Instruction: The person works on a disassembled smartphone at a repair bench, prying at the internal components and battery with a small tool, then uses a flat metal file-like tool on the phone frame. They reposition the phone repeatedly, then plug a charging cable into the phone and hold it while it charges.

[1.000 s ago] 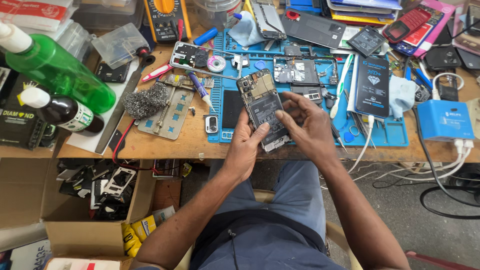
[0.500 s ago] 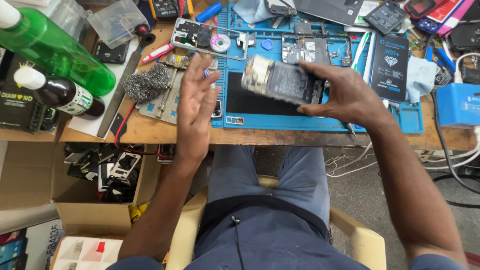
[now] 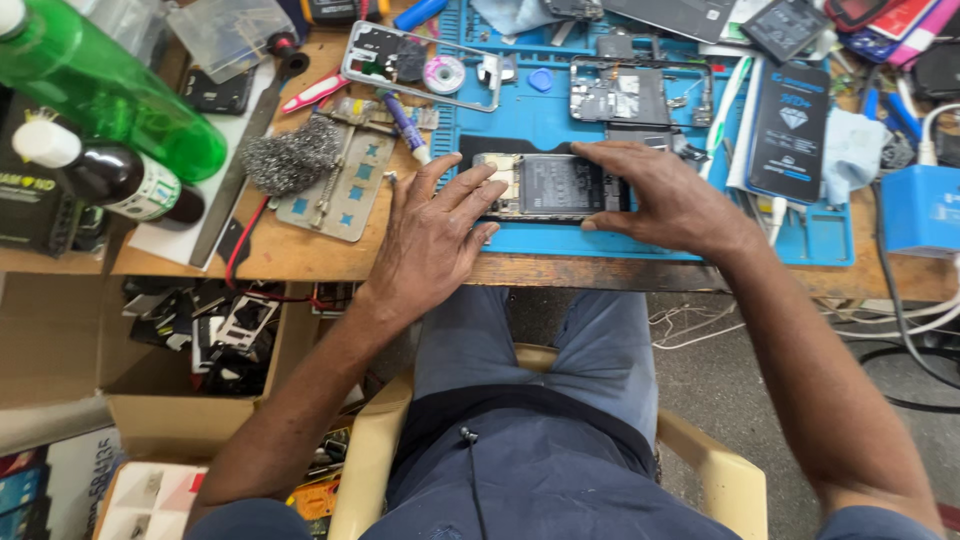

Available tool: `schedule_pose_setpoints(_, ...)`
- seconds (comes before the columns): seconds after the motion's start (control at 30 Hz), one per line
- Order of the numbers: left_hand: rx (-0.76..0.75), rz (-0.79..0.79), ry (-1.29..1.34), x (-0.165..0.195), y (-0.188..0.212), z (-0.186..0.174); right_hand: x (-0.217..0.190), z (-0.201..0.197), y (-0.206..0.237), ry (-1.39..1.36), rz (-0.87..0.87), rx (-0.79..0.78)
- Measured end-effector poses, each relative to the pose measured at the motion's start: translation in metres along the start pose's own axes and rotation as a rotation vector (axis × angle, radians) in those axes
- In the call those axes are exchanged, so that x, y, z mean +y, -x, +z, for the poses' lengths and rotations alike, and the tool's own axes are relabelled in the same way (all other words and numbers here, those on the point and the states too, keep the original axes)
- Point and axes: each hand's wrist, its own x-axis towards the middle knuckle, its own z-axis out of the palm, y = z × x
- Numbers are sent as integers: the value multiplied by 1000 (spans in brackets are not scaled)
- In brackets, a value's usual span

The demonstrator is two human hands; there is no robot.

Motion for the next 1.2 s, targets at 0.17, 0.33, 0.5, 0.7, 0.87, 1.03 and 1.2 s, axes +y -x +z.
schedule_pose_setpoints(0.17,-76,47,-56,8,-18,2,2,-20,35,-73,-67,320)
schedule_pose_setpoints(0.33,-7,67,-50,19,-38,-8,25,-65,70,-110,217,697)
schedule_pose_setpoints(0.5,62,43,6,20,-52,-13,42,-80,116,-68,354,840)
schedule_pose_setpoints(0.7,89,72,38,31,-72,-12,56,-62,158,-13,454,855)
schedule_pose_setpoints(0.87,72,109,30,52,-90,-6,65,-56,169,-21,599,855)
schedule_pose_setpoints(1.03,59,173,94,75,-103,8,54,-48,163,69,496,852)
schedule_pose_setpoints(1.2,30,283,97,94,-125,17,51,-50,117,378,233,609)
